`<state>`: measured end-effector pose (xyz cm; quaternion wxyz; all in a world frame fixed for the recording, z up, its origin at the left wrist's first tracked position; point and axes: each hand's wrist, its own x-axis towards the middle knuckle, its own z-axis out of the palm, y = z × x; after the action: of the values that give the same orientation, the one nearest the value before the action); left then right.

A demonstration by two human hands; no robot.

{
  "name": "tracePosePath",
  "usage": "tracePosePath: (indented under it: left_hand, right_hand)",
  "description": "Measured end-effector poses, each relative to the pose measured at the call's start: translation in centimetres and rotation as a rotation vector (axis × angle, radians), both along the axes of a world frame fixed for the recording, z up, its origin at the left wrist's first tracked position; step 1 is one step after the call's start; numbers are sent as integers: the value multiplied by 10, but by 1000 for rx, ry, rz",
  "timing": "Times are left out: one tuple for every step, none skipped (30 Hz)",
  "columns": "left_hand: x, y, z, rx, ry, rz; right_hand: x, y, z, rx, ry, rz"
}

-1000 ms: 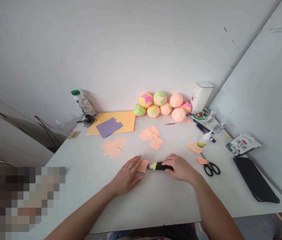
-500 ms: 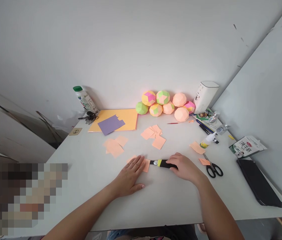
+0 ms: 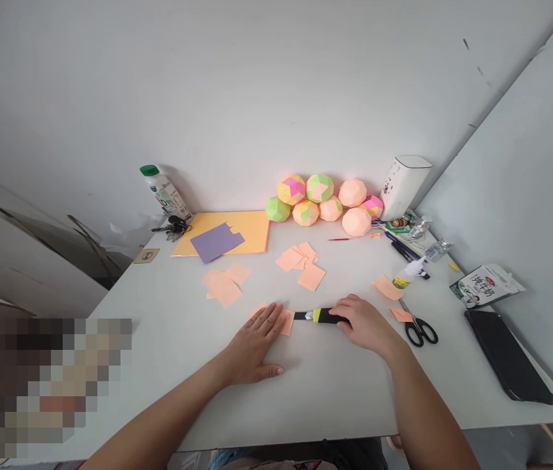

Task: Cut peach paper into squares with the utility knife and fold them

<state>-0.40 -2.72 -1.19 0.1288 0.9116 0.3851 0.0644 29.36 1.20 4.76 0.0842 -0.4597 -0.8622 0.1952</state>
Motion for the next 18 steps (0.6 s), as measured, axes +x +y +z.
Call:
tracePosePath:
  left_hand:
    - [0, 0, 0, 4, -2, -2]
    - [0, 0, -1, 12, -8, -3]
    - [0, 0, -1, 22, -13, -5]
    - [0, 0, -2, 30, -16, -5]
    - [0, 0, -2, 34, -13, -6]
    - [0, 0, -2, 31, -3, -5]
    - [0, 0, -2, 23, 12, -4]
    - [0, 0, -1, 13, 29, -3]
    - [0, 0, -1, 4, 43, -2]
    - [0, 0, 0, 0, 53, -1]
    - [0, 0, 0, 1, 57, 0]
    - [0, 0, 1, 5, 58, 1]
    - [0, 0, 1, 7, 58, 1]
    - [0, 0, 1, 7, 59, 1]
    - [0, 0, 1, 5, 61, 2]
    - [1, 0, 1, 0, 64, 3]
    - [1, 0, 1, -6, 66, 4]
    - [1, 0, 1, -11, 68, 4]
  right_hand:
    - [-1, 0, -1, 14, 0, 11]
    - [-3, -1, -3, 30, 2, 22]
    - [-4, -1, -4, 44, 7, 30]
    - [-4, 0, -5, 55, 12, 35]
    - [-5, 0, -5, 61, 18, 35]
    - [-4, 0, -5, 65, 21, 32]
    - [-4, 1, -5, 67, 19, 28]
    - [-3, 1, -5, 70, 14, 24]
    - [-2, 2, -5, 75, 8, 21]
    - [-2, 2, -5, 82, 2, 21]
    - [-2, 2, -5, 91, -1, 24]
    - [-3, 2, -6, 99, -2, 30]
    - [-4, 1, -6, 108, 0, 37]
    - [-5, 1, -6, 116, 2, 41]
    - [-6, 1, -6, 122, 4, 44]
    - [-6, 1, -7, 125, 6, 46]
    - [-6, 1, -6, 125, 9, 45]
    - [-6, 1, -6, 122, 11, 42]
